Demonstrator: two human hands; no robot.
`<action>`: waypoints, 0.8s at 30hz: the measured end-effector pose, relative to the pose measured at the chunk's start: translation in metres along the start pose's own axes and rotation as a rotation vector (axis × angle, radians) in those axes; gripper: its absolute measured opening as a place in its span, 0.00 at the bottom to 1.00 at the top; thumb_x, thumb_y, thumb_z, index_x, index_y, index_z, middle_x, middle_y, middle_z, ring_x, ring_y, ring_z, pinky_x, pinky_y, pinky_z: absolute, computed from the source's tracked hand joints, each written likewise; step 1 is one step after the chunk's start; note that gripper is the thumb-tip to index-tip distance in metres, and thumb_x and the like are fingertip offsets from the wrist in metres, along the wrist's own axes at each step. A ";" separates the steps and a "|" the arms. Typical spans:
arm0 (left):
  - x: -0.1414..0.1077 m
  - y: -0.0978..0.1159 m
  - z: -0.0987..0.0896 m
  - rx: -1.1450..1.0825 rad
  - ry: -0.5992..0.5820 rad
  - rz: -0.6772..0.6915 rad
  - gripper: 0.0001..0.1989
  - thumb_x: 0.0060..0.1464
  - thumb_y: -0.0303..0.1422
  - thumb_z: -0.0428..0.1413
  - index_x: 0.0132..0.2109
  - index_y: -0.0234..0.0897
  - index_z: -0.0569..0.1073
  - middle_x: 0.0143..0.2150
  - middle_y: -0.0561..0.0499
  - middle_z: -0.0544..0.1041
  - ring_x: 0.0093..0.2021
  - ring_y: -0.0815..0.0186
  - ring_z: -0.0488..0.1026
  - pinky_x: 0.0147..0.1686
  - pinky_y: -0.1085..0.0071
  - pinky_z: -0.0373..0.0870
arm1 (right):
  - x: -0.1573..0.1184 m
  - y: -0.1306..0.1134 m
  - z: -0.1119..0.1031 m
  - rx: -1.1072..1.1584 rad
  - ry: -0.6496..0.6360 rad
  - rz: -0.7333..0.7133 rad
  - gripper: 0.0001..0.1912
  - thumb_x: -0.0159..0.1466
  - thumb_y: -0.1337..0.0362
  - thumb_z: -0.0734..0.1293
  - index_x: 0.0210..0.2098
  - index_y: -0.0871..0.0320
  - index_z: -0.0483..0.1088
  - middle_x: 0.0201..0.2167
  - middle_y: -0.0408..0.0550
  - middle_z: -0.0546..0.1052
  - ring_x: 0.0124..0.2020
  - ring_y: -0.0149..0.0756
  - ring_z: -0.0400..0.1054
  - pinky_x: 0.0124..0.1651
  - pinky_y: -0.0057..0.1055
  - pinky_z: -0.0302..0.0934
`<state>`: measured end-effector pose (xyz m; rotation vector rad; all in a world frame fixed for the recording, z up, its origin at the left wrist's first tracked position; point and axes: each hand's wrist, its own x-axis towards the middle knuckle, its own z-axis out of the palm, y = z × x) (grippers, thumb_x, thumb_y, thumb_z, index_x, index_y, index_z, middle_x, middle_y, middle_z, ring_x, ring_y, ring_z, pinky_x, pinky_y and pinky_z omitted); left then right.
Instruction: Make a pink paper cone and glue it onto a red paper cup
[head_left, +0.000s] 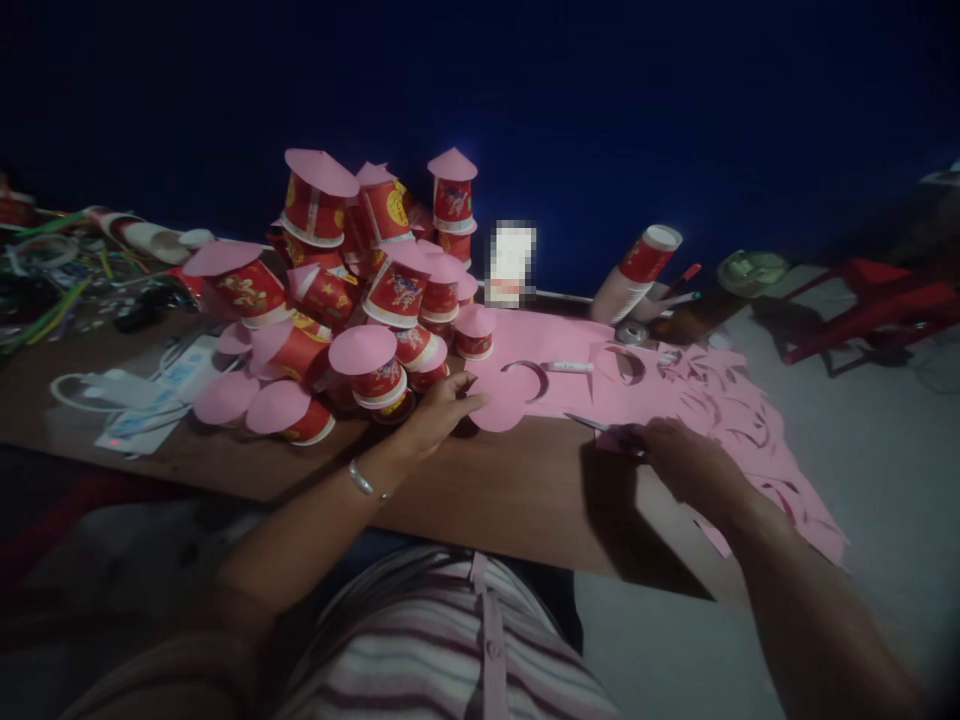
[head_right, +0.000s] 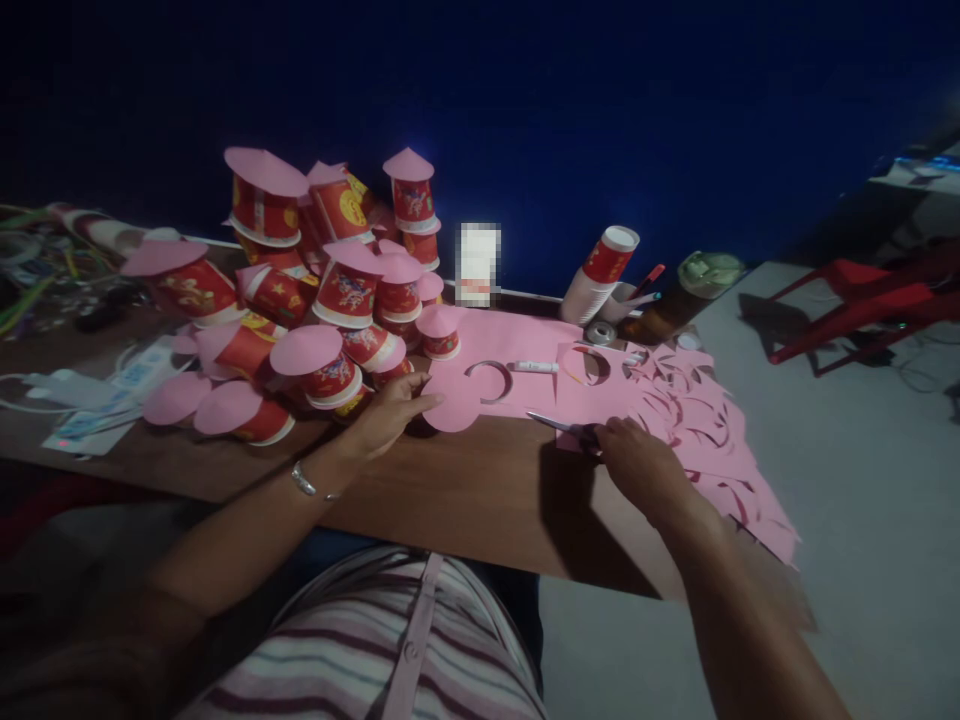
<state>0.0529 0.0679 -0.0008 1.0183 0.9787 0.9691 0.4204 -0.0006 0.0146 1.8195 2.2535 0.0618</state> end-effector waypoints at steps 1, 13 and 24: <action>-0.002 0.000 0.000 0.002 -0.001 0.005 0.19 0.43 0.36 0.73 0.41 0.33 0.80 0.38 0.50 0.82 0.39 0.65 0.76 0.46 0.67 0.71 | 0.000 -0.002 -0.002 0.014 0.022 0.020 0.11 0.68 0.74 0.64 0.41 0.58 0.78 0.40 0.58 0.81 0.43 0.46 0.77 0.35 0.33 0.65; -0.025 -0.012 0.011 0.152 -0.030 -0.028 0.19 0.44 0.41 0.71 0.38 0.34 0.79 0.37 0.51 0.81 0.37 0.65 0.75 0.43 0.68 0.72 | 0.040 -0.129 -0.004 1.450 -0.027 0.033 0.18 0.63 0.49 0.69 0.40 0.58 0.74 0.35 0.51 0.83 0.33 0.38 0.78 0.36 0.33 0.72; -0.008 -0.019 -0.013 0.493 0.006 0.065 0.15 0.48 0.41 0.66 0.37 0.35 0.76 0.33 0.52 0.79 0.32 0.65 0.75 0.32 0.72 0.72 | 0.056 -0.128 -0.004 1.044 0.088 0.058 0.08 0.67 0.62 0.68 0.43 0.53 0.80 0.40 0.48 0.85 0.41 0.42 0.78 0.45 0.37 0.68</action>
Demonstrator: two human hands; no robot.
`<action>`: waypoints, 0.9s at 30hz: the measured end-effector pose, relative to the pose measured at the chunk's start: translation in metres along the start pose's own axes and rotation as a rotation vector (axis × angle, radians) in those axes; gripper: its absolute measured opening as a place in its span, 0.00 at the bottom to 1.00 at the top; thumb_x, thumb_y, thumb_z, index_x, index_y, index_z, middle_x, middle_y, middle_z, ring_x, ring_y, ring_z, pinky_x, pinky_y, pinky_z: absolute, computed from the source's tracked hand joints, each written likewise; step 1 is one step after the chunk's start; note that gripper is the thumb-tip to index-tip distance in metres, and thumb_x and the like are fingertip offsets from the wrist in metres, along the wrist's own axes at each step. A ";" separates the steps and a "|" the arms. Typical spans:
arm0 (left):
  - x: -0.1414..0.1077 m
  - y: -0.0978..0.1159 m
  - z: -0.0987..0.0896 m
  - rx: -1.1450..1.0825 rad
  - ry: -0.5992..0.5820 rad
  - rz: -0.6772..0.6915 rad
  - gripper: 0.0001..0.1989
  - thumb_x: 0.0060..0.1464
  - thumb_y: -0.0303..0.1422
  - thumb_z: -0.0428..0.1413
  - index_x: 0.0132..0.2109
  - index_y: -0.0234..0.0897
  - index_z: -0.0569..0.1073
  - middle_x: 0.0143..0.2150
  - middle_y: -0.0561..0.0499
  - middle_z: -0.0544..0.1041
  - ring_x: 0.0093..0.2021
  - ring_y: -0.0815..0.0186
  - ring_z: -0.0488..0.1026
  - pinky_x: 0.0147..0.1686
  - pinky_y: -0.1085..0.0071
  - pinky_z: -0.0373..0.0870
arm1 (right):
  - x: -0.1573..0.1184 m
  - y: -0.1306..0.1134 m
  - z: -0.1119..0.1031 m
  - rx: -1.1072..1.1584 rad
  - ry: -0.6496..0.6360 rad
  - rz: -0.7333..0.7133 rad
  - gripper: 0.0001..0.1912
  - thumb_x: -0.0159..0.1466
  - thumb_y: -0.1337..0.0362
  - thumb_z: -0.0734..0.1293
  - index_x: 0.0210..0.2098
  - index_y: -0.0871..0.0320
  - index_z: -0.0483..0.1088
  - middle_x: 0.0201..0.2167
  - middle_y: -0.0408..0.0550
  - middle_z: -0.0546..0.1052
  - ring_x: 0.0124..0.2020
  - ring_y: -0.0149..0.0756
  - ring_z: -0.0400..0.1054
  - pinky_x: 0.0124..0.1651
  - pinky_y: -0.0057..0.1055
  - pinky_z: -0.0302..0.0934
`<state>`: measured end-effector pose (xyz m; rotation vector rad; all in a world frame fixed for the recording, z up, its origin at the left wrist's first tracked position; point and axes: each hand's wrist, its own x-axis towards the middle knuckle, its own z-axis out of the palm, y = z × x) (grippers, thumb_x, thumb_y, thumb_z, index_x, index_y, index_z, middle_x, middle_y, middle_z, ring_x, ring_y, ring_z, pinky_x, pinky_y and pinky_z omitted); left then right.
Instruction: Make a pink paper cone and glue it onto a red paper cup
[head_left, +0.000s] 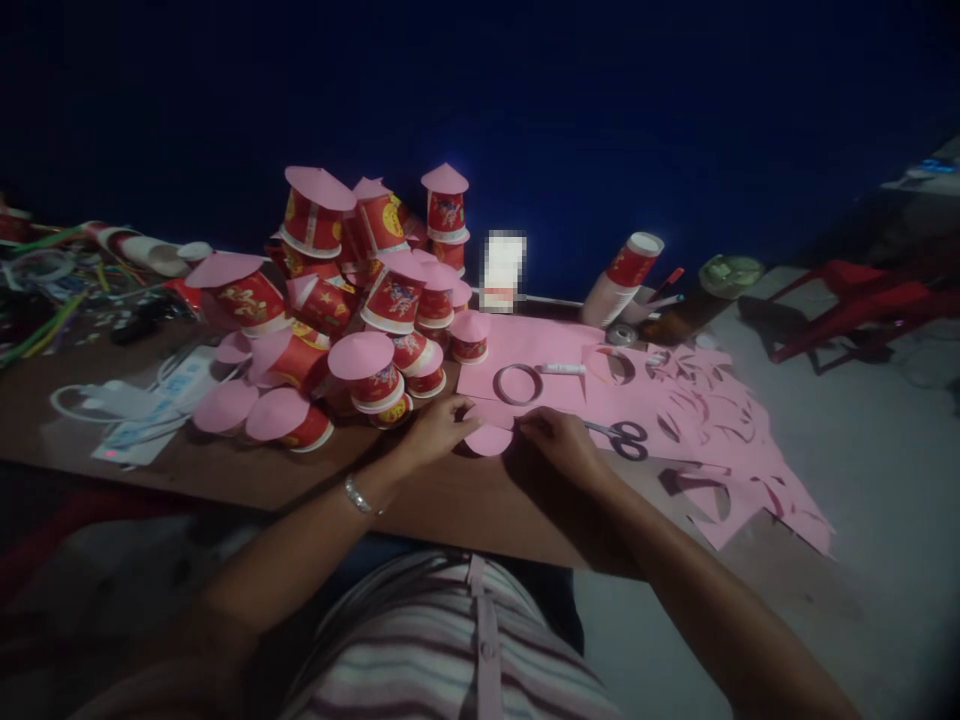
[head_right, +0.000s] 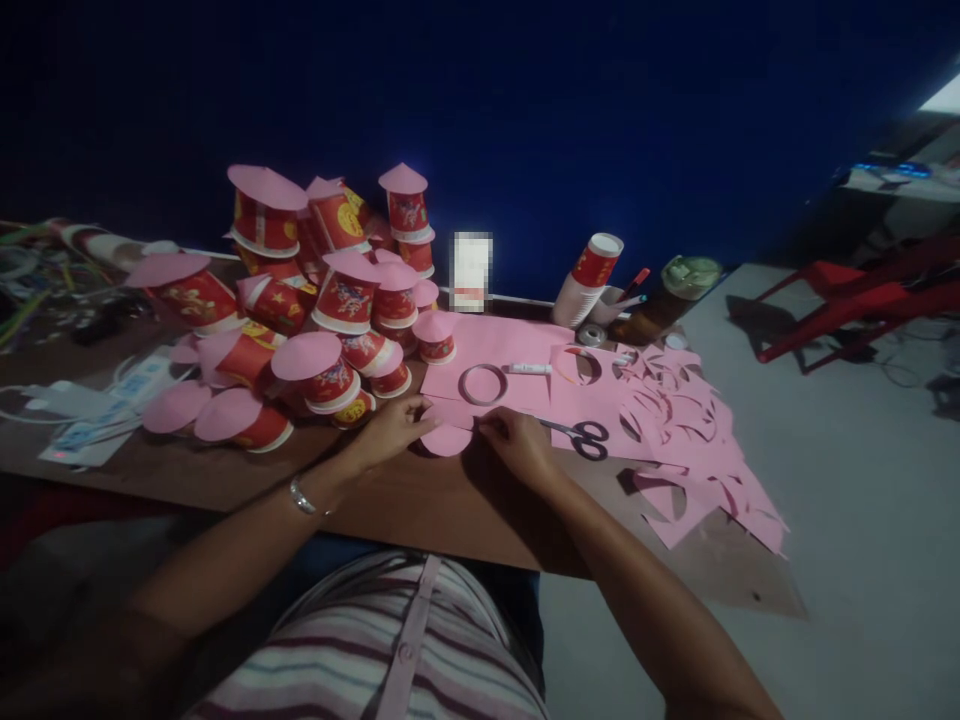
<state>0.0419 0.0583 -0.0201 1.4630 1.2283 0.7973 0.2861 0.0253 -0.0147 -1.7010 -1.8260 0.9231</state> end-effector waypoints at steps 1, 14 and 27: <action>0.002 -0.001 0.002 -0.004 0.005 0.008 0.14 0.49 0.39 0.66 0.38 0.35 0.76 0.35 0.51 0.81 0.35 0.64 0.77 0.35 0.71 0.74 | -0.001 -0.002 0.000 -0.042 -0.002 -0.017 0.08 0.68 0.62 0.68 0.44 0.53 0.80 0.41 0.48 0.85 0.41 0.43 0.78 0.46 0.37 0.67; -0.023 0.011 -0.006 0.749 0.014 0.211 0.19 0.63 0.32 0.59 0.60 0.38 0.72 0.54 0.41 0.81 0.43 0.58 0.81 0.45 0.61 0.77 | -0.034 -0.015 0.010 -0.788 -0.121 -0.495 0.19 0.74 0.69 0.63 0.63 0.61 0.71 0.58 0.62 0.77 0.52 0.51 0.72 0.51 0.43 0.67; -0.029 0.007 -0.013 1.141 -0.095 0.378 0.10 0.68 0.30 0.56 0.52 0.40 0.80 0.54 0.46 0.80 0.52 0.59 0.79 0.46 0.66 0.76 | -0.027 -0.001 -0.010 -0.801 0.010 -0.504 0.17 0.74 0.70 0.62 0.58 0.60 0.75 0.48 0.58 0.80 0.46 0.45 0.72 0.47 0.37 0.65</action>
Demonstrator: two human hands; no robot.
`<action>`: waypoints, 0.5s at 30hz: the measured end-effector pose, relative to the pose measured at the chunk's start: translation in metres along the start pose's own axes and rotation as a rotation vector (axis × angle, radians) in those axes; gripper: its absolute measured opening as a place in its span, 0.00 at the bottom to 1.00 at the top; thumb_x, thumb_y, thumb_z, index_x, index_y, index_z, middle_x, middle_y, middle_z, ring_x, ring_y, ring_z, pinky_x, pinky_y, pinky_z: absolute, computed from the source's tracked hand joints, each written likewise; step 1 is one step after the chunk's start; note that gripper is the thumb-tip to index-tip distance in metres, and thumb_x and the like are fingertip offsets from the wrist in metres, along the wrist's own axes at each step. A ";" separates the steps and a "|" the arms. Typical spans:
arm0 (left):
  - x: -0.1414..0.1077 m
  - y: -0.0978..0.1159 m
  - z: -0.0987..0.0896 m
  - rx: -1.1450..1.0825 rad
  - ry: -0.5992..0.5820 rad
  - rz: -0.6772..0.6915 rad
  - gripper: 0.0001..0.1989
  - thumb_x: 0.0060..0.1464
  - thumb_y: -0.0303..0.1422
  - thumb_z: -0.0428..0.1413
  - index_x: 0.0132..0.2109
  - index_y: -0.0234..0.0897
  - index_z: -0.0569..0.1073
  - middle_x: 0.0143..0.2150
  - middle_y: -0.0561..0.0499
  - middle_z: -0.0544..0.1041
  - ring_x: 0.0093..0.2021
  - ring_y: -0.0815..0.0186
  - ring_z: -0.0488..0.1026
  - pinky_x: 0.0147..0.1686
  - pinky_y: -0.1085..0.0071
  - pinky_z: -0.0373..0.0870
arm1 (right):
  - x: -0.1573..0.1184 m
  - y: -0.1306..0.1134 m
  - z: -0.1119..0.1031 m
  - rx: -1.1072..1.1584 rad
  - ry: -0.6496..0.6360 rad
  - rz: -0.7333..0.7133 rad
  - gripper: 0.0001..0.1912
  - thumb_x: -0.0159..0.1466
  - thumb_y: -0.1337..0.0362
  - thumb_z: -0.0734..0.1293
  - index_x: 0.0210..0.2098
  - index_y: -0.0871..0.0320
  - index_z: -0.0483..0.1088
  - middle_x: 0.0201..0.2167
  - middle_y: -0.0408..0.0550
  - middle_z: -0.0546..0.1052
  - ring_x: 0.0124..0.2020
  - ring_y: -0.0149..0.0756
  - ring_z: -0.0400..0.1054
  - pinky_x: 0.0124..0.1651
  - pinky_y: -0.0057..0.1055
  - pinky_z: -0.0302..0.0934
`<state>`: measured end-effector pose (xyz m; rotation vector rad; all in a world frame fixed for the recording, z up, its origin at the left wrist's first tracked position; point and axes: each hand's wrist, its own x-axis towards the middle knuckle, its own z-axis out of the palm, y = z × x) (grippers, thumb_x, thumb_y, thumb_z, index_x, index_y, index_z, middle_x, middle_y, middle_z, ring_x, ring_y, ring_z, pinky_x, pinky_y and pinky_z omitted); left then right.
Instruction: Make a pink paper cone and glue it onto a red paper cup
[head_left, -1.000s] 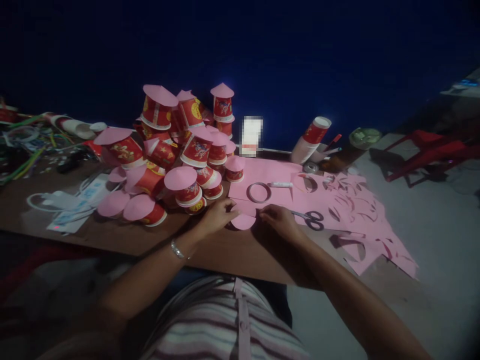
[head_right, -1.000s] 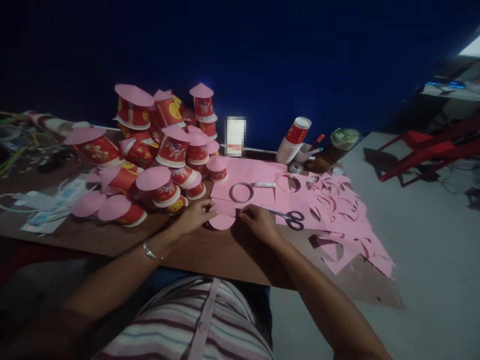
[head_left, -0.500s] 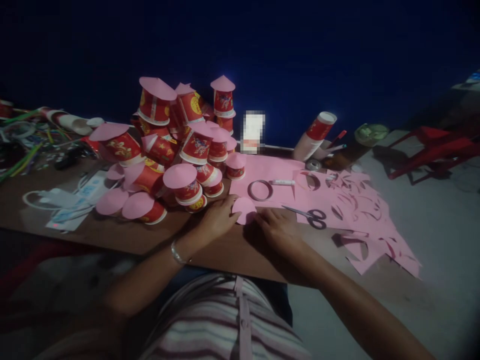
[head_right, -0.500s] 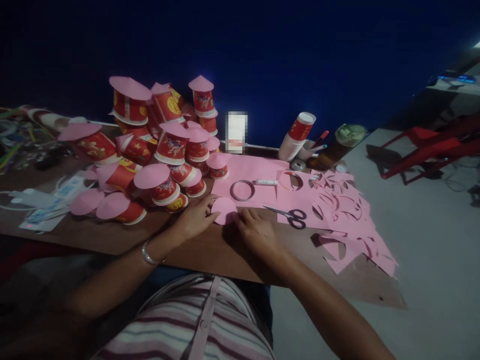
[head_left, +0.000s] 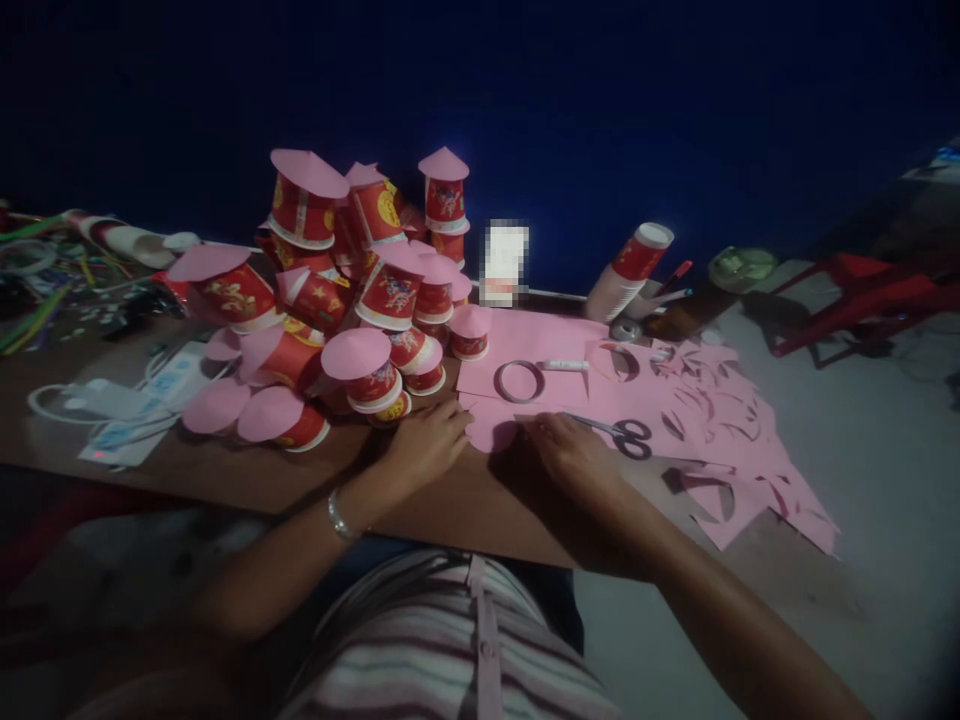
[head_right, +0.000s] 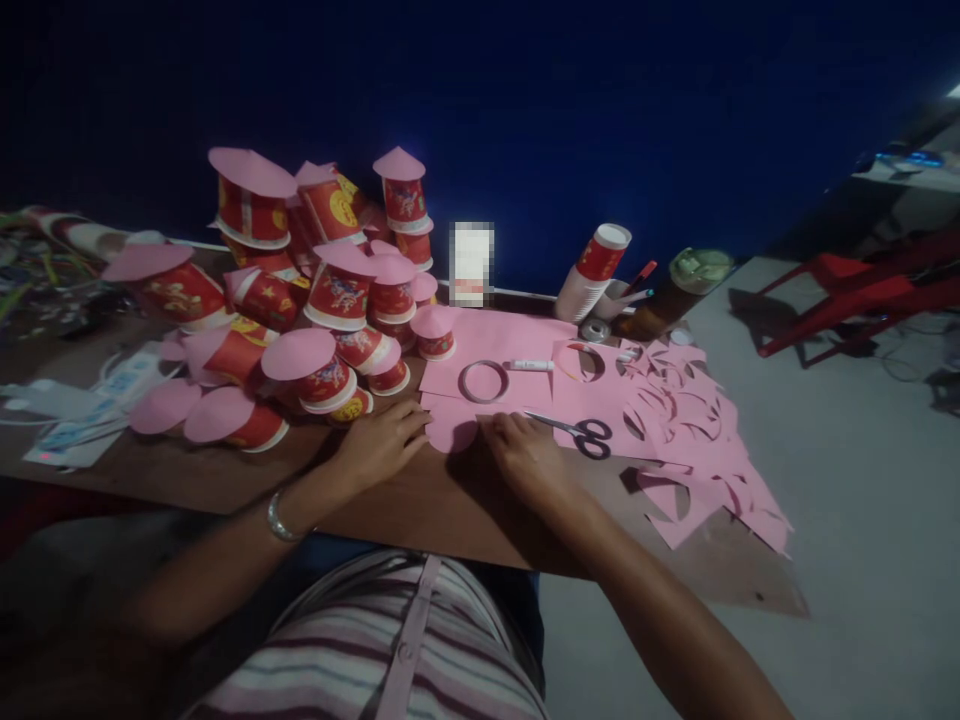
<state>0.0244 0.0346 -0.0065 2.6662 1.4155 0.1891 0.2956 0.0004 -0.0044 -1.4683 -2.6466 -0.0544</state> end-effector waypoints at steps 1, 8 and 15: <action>0.000 0.000 -0.001 -0.001 -0.004 0.006 0.10 0.68 0.30 0.56 0.52 0.41 0.80 0.53 0.46 0.80 0.52 0.59 0.79 0.45 0.66 0.76 | 0.004 0.010 -0.003 -0.030 0.005 0.060 0.16 0.74 0.69 0.62 0.57 0.60 0.76 0.47 0.58 0.80 0.45 0.45 0.71 0.44 0.35 0.64; 0.010 0.009 -0.014 -0.164 0.026 -0.030 0.10 0.70 0.32 0.54 0.49 0.41 0.81 0.50 0.48 0.82 0.48 0.63 0.80 0.40 0.70 0.75 | 0.052 0.081 -0.015 -0.012 0.056 0.362 0.19 0.72 0.70 0.61 0.58 0.64 0.75 0.58 0.66 0.75 0.56 0.55 0.66 0.49 0.42 0.62; 0.026 0.019 -0.021 -0.466 0.203 -0.012 0.07 0.65 0.29 0.58 0.47 0.39 0.81 0.46 0.48 0.82 0.43 0.64 0.80 0.47 0.67 0.78 | 0.069 0.083 -0.006 0.477 0.189 0.407 0.11 0.70 0.64 0.64 0.39 0.61 0.79 0.40 0.62 0.80 0.47 0.51 0.71 0.48 0.43 0.65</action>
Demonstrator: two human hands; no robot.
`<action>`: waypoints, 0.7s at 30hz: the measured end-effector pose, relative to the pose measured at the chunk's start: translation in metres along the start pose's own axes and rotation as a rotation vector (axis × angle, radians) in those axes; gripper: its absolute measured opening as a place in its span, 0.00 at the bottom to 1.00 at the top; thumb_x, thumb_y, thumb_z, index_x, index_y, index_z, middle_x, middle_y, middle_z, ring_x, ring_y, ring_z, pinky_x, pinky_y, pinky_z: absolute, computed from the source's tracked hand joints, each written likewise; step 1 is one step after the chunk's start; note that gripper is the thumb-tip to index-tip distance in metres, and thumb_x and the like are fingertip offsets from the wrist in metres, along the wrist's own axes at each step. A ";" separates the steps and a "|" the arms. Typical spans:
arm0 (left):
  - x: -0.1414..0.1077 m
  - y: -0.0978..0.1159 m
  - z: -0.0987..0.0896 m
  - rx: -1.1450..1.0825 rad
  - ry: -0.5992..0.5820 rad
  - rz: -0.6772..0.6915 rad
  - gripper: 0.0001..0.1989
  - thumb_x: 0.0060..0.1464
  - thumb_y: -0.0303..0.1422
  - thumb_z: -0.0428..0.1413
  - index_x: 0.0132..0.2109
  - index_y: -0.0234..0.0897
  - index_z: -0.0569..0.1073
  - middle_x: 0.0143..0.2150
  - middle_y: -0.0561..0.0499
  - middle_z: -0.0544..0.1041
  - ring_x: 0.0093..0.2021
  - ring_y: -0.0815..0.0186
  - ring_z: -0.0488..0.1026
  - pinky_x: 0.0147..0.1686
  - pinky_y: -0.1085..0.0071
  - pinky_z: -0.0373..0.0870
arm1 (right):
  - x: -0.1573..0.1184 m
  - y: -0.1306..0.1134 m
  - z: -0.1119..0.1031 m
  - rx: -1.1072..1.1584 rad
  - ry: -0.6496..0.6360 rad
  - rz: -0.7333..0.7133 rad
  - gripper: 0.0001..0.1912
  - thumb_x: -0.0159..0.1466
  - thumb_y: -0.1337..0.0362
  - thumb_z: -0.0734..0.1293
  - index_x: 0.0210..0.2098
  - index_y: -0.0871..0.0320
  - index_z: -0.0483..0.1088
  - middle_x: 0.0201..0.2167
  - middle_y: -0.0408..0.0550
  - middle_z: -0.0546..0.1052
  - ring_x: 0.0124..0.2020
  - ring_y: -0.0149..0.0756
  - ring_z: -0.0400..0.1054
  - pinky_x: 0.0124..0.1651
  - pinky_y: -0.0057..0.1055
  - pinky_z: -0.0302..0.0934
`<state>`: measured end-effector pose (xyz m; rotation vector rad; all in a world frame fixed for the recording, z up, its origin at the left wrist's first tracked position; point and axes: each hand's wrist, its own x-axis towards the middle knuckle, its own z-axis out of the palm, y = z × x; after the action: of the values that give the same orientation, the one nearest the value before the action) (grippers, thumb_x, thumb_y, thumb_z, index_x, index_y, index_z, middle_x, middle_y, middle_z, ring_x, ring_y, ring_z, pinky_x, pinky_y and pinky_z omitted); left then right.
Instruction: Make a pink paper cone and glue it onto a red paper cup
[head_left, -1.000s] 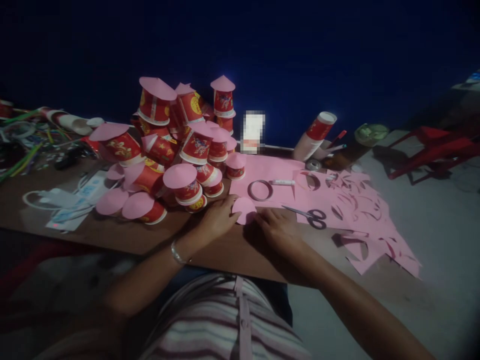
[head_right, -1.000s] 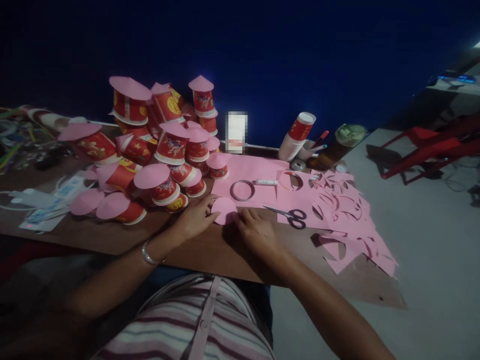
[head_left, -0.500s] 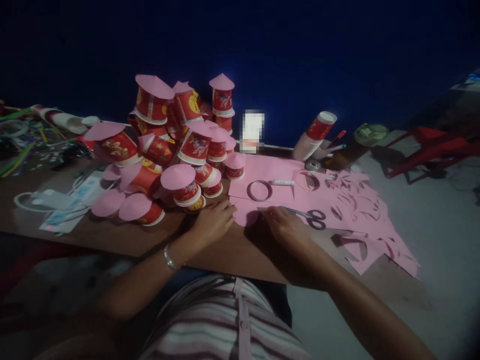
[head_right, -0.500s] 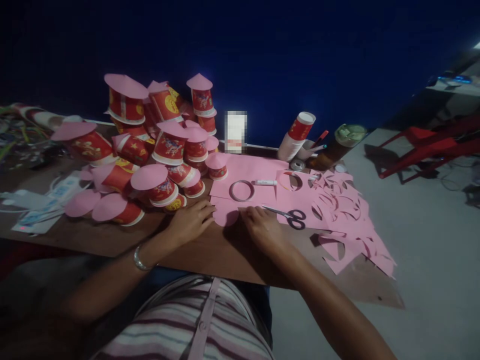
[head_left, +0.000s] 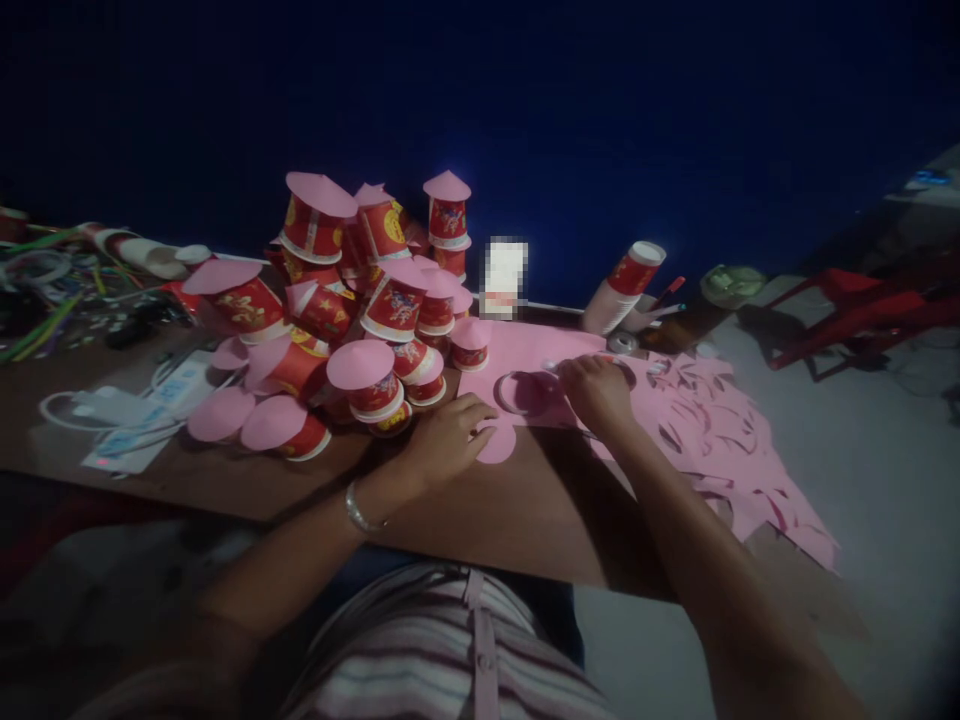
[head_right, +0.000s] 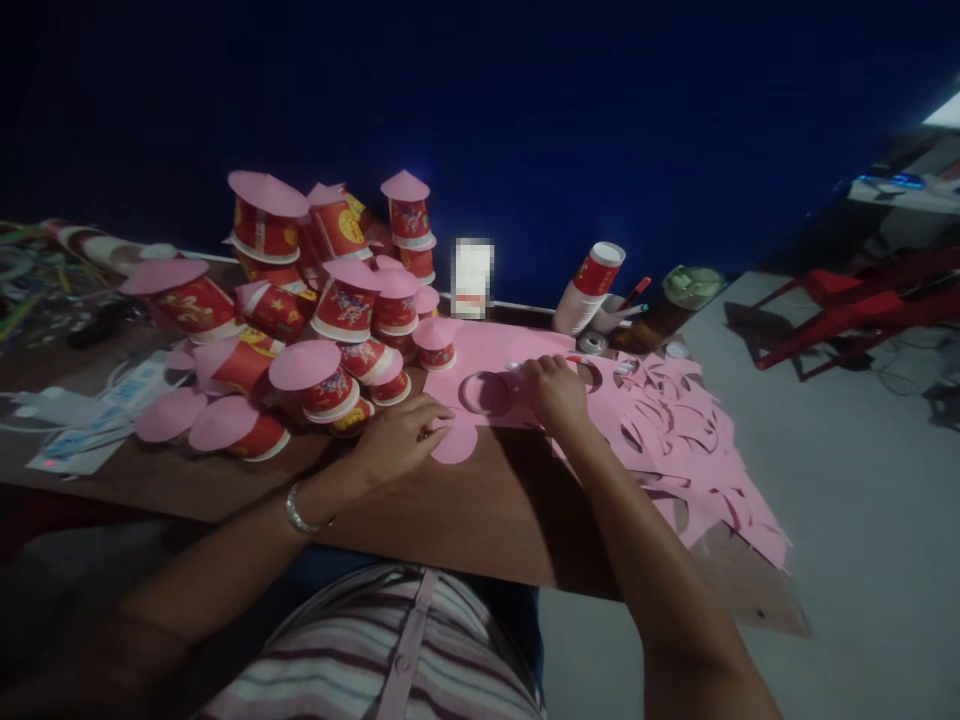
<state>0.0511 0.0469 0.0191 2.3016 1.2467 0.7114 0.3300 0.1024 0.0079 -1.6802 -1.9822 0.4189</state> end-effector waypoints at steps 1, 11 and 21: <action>0.003 0.000 0.002 -0.069 0.025 -0.023 0.07 0.64 0.29 0.60 0.48 0.39 0.80 0.46 0.48 0.82 0.43 0.64 0.80 0.47 0.67 0.78 | -0.004 -0.003 0.002 0.115 0.006 0.009 0.13 0.71 0.60 0.64 0.41 0.60 0.78 0.39 0.59 0.80 0.45 0.49 0.72 0.47 0.43 0.66; 0.023 0.005 0.019 -0.493 0.122 -0.151 0.21 0.56 0.39 0.68 0.53 0.37 0.75 0.47 0.45 0.82 0.41 0.63 0.80 0.39 0.68 0.79 | -0.048 -0.058 0.035 1.074 -0.098 0.141 0.20 0.60 0.49 0.77 0.44 0.53 0.73 0.38 0.46 0.81 0.39 0.40 0.77 0.41 0.37 0.72; 0.016 0.008 0.012 -0.276 0.125 -0.004 0.08 0.62 0.33 0.64 0.48 0.39 0.80 0.45 0.47 0.83 0.43 0.61 0.80 0.44 0.65 0.77 | -0.053 -0.045 0.051 1.290 -0.078 0.221 0.17 0.59 0.51 0.79 0.39 0.52 0.75 0.27 0.38 0.74 0.27 0.33 0.66 0.32 0.30 0.65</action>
<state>0.0709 0.0548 0.0184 2.0565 1.1256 0.9733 0.2705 0.0465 -0.0199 -0.9747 -1.0293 1.4515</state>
